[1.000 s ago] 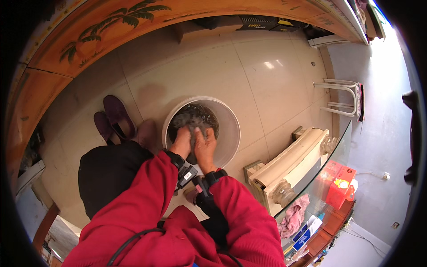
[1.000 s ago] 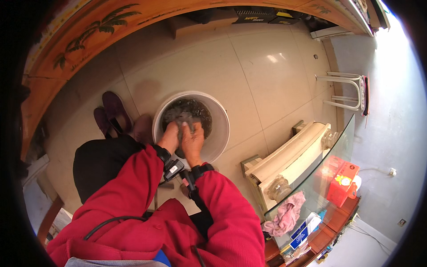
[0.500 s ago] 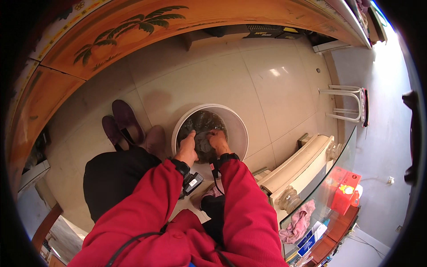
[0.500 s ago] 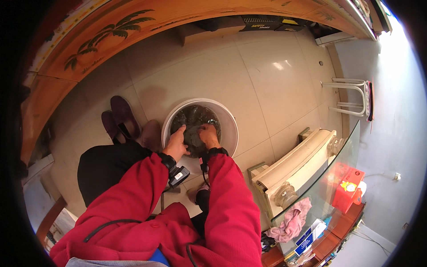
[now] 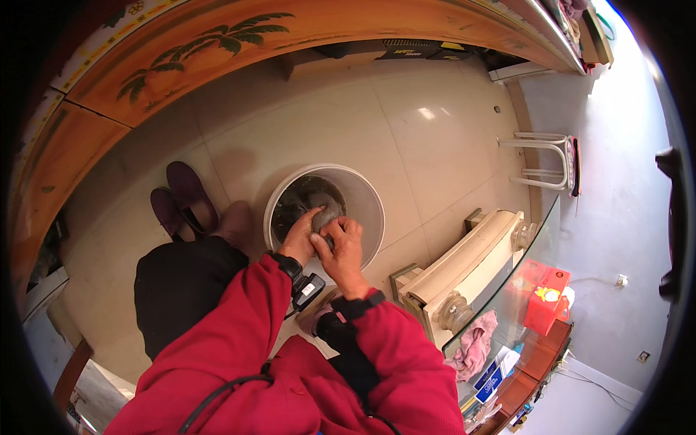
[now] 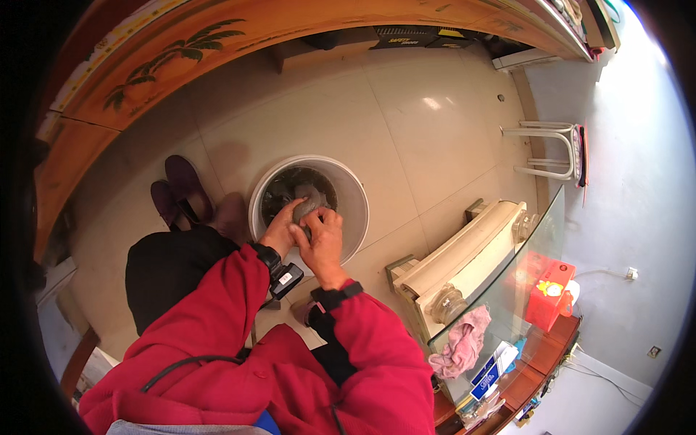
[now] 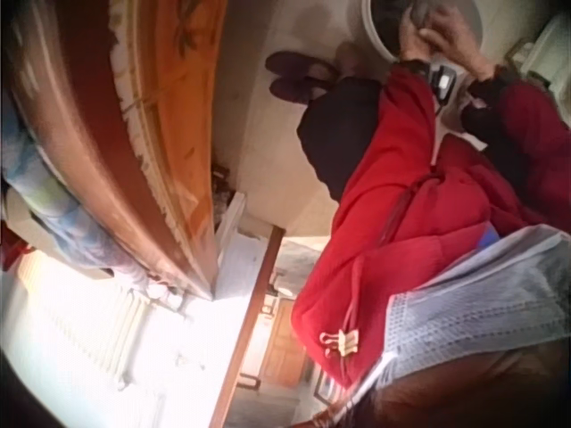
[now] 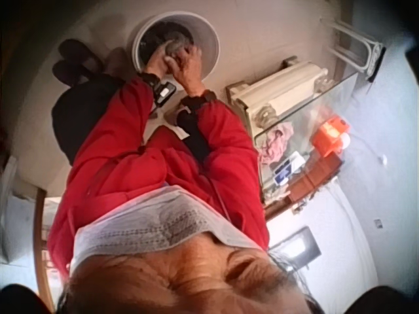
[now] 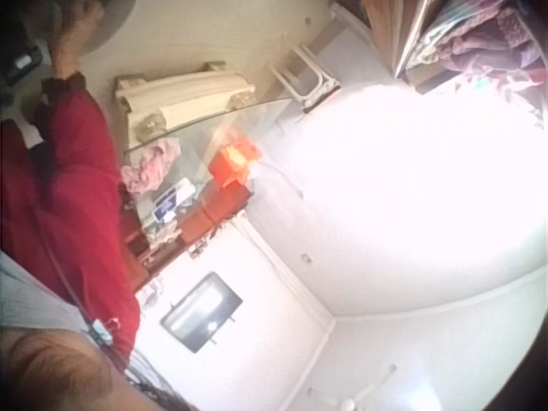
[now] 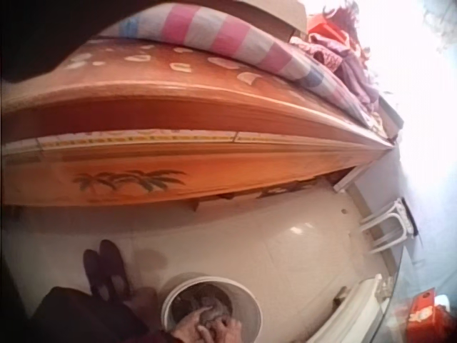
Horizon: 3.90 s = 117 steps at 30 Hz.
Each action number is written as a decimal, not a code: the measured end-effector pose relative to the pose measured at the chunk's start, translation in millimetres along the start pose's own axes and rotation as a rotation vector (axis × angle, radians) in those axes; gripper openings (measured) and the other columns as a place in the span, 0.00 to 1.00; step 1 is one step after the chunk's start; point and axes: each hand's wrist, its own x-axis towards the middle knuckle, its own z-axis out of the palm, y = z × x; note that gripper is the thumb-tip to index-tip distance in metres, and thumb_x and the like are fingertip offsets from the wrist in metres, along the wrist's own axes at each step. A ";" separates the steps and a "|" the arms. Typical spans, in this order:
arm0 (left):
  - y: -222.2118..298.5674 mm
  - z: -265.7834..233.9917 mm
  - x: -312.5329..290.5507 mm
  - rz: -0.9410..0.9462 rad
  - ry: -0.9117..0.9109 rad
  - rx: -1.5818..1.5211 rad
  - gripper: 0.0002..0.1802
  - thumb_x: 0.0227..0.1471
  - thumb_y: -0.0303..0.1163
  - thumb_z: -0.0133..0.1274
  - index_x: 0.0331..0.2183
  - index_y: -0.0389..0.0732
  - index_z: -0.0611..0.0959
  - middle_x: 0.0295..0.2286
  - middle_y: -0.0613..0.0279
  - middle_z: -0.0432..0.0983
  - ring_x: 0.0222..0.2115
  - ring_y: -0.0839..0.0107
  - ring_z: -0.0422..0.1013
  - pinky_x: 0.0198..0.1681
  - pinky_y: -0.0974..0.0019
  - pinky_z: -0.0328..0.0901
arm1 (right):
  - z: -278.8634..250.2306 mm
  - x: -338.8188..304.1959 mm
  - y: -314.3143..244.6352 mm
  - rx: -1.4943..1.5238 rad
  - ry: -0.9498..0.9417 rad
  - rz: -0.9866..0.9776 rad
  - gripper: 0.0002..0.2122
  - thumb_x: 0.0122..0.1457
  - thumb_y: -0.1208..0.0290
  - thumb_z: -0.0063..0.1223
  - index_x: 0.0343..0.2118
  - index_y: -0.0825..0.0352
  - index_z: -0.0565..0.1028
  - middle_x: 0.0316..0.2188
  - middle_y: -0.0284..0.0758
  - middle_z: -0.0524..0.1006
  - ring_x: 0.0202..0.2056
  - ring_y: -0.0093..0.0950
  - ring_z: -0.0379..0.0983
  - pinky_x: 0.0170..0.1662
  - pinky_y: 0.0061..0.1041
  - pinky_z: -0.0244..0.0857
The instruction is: The person soaks a cloth in a bucket of water, wrings it out, and wipes the side of a wooden bed frame. They repeat the dipping and wiping process on the same area multiple times.
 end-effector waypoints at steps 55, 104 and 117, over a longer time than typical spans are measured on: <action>-5.8 6.8 -17.6 0.604 0.393 2.245 0.21 0.36 0.20 0.53 0.38 0.42 0.82 0.49 0.50 0.66 0.54 0.48 0.58 0.60 0.38 0.47 | 46.5 16.3 97.1 1.111 0.032 1.123 0.17 0.52 0.74 0.59 0.44 0.74 0.72 0.35 0.40 0.78 0.34 0.32 0.76 0.37 0.32 0.72; 2.4 -15.2 13.1 0.426 0.611 0.114 0.19 0.50 0.35 0.54 0.43 0.38 0.77 0.43 0.56 0.73 0.42 0.63 0.70 0.41 0.53 0.69 | 102.0 43.1 116.0 0.451 0.186 0.767 0.20 0.56 0.65 0.56 0.44 0.76 0.69 0.41 0.56 0.75 0.44 0.51 0.72 0.46 0.39 0.65; 15.3 -17.6 9.7 -0.077 0.785 0.014 0.29 0.53 0.57 0.49 0.50 0.49 0.75 0.51 0.60 0.70 0.53 0.47 0.63 0.55 0.24 0.42 | 52.8 45.9 71.6 0.940 -0.465 0.770 0.22 0.49 0.75 0.52 0.49 0.75 0.71 0.34 0.46 0.78 0.38 0.32 0.74 0.43 0.27 0.67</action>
